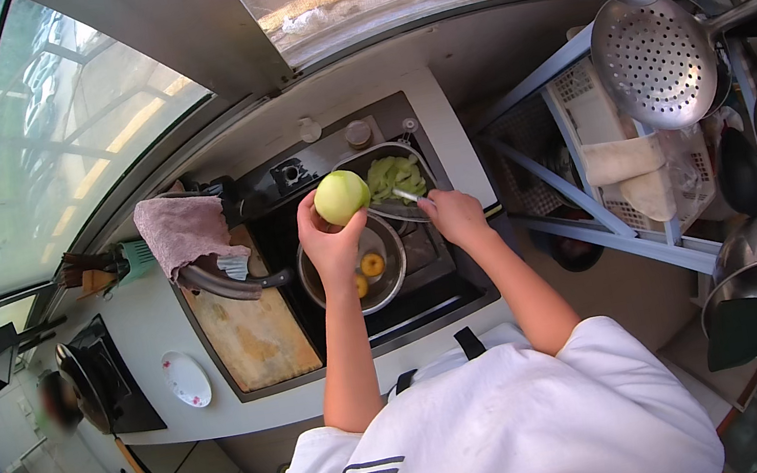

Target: The person peels a green apple over a kitchen sink using a small knife, letting the peels fall into a metal bowl. After dropping a peel on the floor, the person squats to retrieve it and places it in a trash bin before resuming the peeling task.

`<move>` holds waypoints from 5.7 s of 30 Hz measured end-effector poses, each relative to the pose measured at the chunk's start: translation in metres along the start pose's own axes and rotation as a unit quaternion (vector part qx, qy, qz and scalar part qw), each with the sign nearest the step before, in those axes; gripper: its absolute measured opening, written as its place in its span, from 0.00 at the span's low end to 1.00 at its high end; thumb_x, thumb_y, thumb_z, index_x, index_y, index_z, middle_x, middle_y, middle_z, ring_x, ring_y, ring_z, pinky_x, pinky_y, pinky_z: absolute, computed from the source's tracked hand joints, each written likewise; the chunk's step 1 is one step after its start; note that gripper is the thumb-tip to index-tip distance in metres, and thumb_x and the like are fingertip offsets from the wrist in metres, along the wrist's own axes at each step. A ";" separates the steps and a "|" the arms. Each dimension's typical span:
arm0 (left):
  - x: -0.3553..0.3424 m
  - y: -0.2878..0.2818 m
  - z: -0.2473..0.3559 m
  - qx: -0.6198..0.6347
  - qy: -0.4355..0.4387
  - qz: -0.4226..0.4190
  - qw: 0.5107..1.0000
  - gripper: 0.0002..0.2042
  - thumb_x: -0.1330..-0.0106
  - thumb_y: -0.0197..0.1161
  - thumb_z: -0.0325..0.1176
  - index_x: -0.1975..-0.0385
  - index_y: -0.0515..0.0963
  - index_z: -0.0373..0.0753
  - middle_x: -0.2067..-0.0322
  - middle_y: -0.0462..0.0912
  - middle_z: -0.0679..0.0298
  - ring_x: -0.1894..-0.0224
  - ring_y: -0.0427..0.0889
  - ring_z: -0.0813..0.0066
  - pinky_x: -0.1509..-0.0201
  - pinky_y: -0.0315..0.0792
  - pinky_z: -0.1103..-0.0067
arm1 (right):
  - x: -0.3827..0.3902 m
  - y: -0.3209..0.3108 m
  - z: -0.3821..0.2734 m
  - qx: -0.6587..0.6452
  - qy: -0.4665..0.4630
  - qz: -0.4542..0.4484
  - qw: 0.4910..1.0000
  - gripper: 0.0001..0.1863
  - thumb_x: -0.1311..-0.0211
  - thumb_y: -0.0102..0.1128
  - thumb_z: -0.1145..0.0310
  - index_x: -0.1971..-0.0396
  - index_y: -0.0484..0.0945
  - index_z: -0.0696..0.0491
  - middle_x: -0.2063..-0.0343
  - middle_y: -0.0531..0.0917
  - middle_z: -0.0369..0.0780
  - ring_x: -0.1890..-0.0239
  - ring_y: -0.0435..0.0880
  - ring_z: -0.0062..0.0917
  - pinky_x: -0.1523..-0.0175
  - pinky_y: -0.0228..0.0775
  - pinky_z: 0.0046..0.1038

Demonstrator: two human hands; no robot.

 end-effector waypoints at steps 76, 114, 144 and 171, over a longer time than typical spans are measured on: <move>0.016 0.027 0.044 0.037 -0.010 -0.037 0.999 0.31 0.54 0.77 0.18 0.50 0.68 0.33 0.51 0.75 0.58 0.52 0.83 0.69 0.49 0.80 0.77 | 0.050 -0.112 -0.085 -0.165 -0.176 0.133 0.961 0.15 0.26 0.49 0.57 0.71 0.74 0.51 0.85 0.77 0.44 0.80 0.79 0.44 0.76 0.68 0.41; 0.012 0.026 0.028 0.097 0.015 0.054 0.994 0.31 0.53 0.73 0.16 0.49 0.66 0.38 0.53 0.73 0.62 0.50 0.78 0.72 0.49 0.76 0.78 | 0.048 -0.096 -0.104 -0.177 -0.144 0.141 0.963 0.16 0.25 0.47 0.58 0.70 0.70 0.53 0.86 0.77 0.45 0.81 0.79 0.46 0.77 0.68 0.43; 0.006 -0.001 0.009 0.222 -0.082 0.084 0.968 0.27 0.42 0.59 0.18 0.40 0.65 0.33 0.46 0.73 0.59 0.46 0.76 0.70 0.41 0.72 0.75 | 0.002 -0.063 -0.033 -0.080 0.004 0.078 0.994 0.20 0.25 0.43 0.56 0.67 0.78 0.55 0.76 0.83 0.50 0.69 0.81 0.52 0.64 0.73 0.48; 0.012 -0.009 -0.046 0.196 -0.143 0.111 0.964 0.21 0.43 0.70 0.21 0.50 0.75 0.30 0.57 0.82 0.61 0.58 0.82 0.76 0.54 0.76 0.82 | 0.029 -0.046 -0.105 -0.150 -0.081 0.099 0.980 0.17 0.25 0.45 0.56 0.69 0.72 0.53 0.83 0.81 0.48 0.77 0.82 0.47 0.74 0.72 0.46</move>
Point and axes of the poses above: each hand's wrist, its own x-axis away from the middle knuckle, its own y-axis out of the palm, z = x × y, the point moved 5 cm from there along -x, towards the middle knuckle
